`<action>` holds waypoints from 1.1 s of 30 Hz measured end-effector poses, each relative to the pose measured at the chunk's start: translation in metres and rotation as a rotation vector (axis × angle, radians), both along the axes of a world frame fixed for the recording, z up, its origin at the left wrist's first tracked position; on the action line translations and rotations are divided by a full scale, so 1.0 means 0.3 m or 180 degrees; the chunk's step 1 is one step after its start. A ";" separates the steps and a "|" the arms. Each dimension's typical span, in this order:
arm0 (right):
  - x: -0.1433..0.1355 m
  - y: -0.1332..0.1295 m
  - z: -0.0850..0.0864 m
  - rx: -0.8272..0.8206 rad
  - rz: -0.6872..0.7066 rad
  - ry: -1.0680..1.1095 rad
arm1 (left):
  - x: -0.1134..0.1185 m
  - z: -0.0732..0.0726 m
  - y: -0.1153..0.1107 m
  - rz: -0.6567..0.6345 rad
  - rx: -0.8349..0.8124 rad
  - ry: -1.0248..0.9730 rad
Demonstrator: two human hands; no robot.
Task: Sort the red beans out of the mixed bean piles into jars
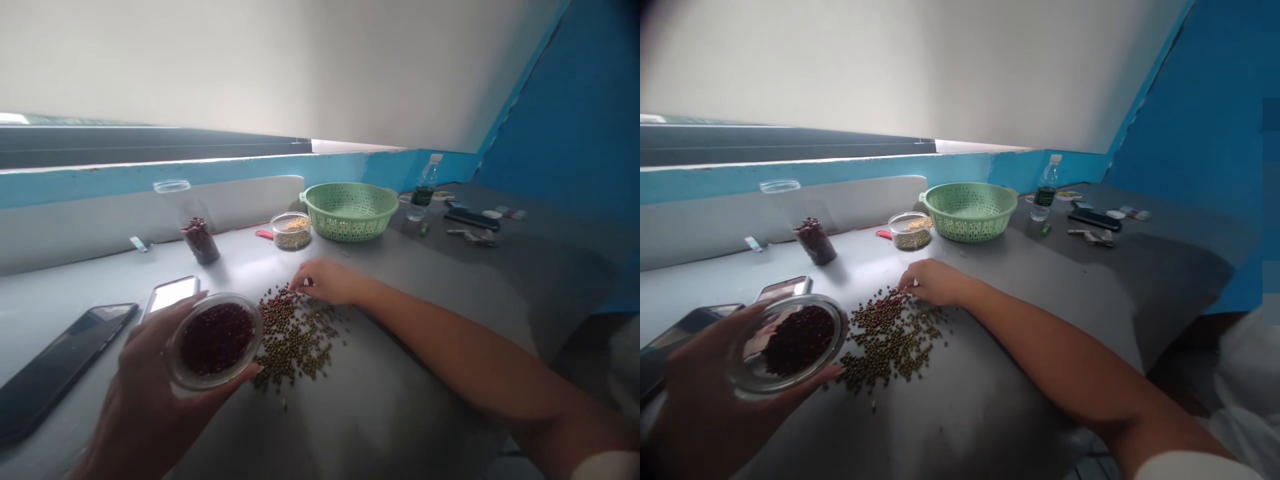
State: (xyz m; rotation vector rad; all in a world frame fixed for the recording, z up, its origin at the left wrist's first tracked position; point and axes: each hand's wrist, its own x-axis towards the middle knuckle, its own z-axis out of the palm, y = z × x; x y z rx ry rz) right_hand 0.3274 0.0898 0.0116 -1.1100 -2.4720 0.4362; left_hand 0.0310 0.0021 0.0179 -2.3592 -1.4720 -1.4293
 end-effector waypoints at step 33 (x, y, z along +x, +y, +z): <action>-0.010 0.010 -0.011 0.0109 -0.0049 -0.0556 | 0.007 0.022 -0.013 -0.0267 0.0185 0.0035</action>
